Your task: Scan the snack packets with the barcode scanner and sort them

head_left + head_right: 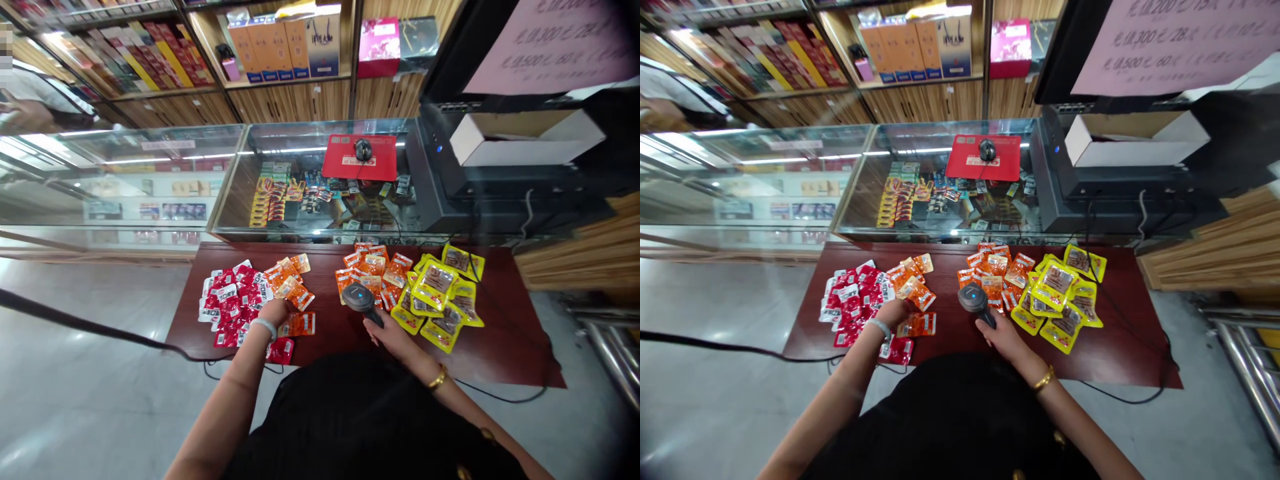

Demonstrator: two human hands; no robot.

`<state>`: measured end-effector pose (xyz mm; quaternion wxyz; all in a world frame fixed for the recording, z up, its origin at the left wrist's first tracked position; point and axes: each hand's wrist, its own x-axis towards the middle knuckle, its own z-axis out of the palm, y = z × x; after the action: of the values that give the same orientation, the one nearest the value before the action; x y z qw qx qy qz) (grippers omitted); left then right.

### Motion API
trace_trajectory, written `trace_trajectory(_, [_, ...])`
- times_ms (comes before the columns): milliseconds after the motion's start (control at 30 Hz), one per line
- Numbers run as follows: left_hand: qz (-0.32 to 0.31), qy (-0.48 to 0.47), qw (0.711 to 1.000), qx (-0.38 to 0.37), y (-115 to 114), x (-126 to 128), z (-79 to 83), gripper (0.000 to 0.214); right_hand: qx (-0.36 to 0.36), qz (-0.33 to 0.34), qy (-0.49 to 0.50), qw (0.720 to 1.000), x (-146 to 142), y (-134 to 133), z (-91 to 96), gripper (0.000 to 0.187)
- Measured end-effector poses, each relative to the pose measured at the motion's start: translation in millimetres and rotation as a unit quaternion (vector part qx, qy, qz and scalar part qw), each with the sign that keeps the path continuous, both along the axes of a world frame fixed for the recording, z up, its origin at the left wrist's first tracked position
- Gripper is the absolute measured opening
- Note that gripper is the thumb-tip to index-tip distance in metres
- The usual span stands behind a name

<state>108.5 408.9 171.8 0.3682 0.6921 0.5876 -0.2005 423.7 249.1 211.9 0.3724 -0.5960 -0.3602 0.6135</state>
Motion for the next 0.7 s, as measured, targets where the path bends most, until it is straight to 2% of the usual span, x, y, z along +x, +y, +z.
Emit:
trace_trajectory(67, [0.059,-0.074,0.995,-0.007,1.7,3.4,-1.8,0.008,-0.007,0.011,0.007,1.0,0.3,-1.1,2.9,0.04])
trace_trajectory(133, [0.121,-0.147,0.982,0.015,3.4,14.4,-2.7,0.019,-0.016,0.026,0.015,0.999,0.2,-2.4,6.8,0.046])
trace_trajectory(267, [0.232,-0.29,0.926,0.062,4.2,53.4,0.1,0.034,-0.017,0.052,0.021,0.998,-0.8,-4.1,13.9,0.053])
trace_trajectory(367, [0.288,-0.345,0.89,0.07,2.6,83.9,3.7,0.036,-0.005,0.059,0.016,0.998,-1.0,-4.6,13.9,0.055])
trace_trajectory(533, [0.324,-0.413,0.849,0.057,-2.2,126.9,9.3,0.035,0.008,0.076,0.006,0.997,1.8,-5.4,8.9,0.054])
trace_trajectory(633, [0.314,-0.448,0.837,-0.007,-5.0,148.4,12.1,0.04,0.002,0.073,0.003,0.997,3.2,-4.3,9.0,0.054])
trace_trajectory(700, [0.288,-0.47,0.834,-0.031,-5.6,153.3,11.7,0.045,-0.004,0.067,0.0,0.998,3.5,-2.3,10.8,0.054])
